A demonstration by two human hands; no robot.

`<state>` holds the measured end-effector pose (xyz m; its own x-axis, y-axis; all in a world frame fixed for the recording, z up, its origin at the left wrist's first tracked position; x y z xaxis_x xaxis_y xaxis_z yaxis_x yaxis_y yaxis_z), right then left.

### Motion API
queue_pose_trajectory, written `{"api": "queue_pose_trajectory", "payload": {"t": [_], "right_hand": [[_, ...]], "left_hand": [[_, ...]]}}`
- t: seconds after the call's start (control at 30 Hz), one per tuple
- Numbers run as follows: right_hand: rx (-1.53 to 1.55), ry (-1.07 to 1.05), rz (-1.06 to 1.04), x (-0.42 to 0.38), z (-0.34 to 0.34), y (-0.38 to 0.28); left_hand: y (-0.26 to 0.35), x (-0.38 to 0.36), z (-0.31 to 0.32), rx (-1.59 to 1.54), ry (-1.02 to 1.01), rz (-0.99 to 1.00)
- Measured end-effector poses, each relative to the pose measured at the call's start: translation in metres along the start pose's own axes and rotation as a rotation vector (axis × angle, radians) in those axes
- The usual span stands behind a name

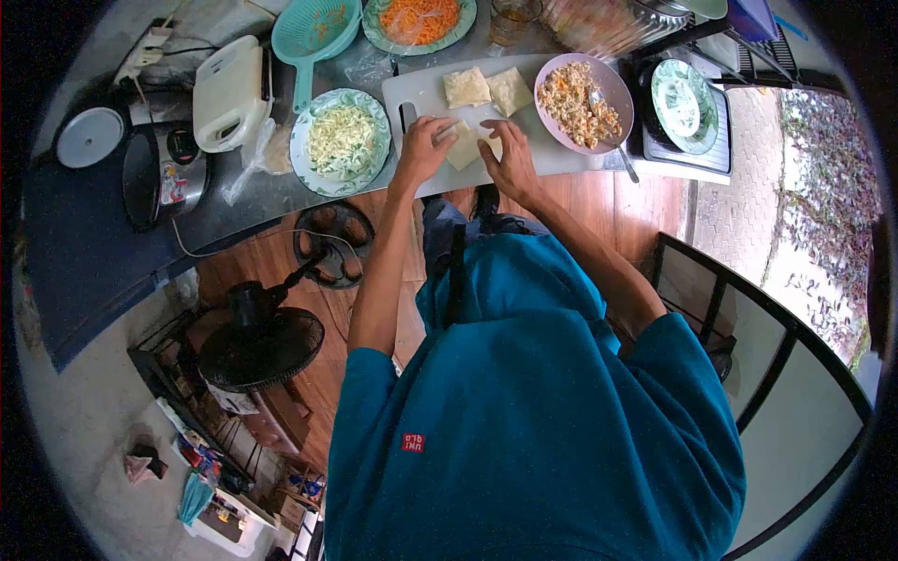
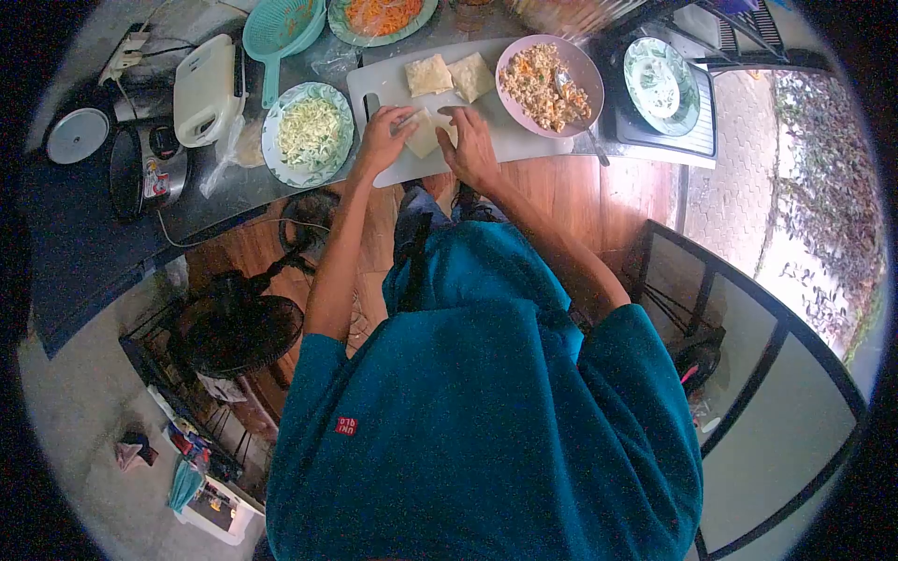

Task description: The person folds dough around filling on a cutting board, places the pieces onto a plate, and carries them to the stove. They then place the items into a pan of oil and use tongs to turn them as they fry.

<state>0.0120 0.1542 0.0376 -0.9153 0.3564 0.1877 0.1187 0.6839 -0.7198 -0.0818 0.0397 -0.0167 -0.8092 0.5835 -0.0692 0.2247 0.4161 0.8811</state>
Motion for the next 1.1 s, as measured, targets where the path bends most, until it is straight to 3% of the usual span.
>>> {"api": "queue_pose_trajectory", "payload": {"t": [0.13,0.27,0.33,0.6,0.8,0.87,0.93,1.1], "right_hand": [[0.182,0.025,0.170,0.016,0.012,0.017],[0.175,-0.051,0.161,0.023,0.025,0.023],[0.011,-0.090,0.032,0.023,0.027,0.016],[-0.085,-0.067,0.022,0.022,0.024,0.019],[0.012,0.003,0.072,0.023,0.001,0.010],[0.110,0.008,0.128,0.011,-0.016,0.012],[-0.032,-0.021,0.090,-0.012,-0.032,0.017],[0.038,-0.156,0.316,-0.076,-0.059,0.068]], "left_hand": [[0.005,-0.007,-0.010,0.104,0.083,0.021],[0.006,-0.013,-0.009,0.263,0.127,0.070],[0.007,-0.014,-0.008,0.255,0.132,0.062],[0.025,-0.020,-0.008,0.329,0.131,0.088],[0.046,-0.043,-0.016,0.343,0.313,0.217],[0.036,-0.055,-0.021,0.179,0.438,0.132],[0.029,-0.069,-0.020,0.099,0.446,0.056],[0.003,-0.095,-0.017,-0.056,0.503,-0.089]]}}
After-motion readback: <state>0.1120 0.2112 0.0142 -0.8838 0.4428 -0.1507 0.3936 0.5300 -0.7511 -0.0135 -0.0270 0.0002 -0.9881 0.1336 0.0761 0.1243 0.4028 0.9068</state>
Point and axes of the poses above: each hand's wrist, its own x-axis towards the middle knuckle, its own z-axis out of the palm, y = z × x, the point moved 10 cm from there along x, towards the middle knuckle, and after that the axes turned 4 degrees about y, right-handed, at the moved point
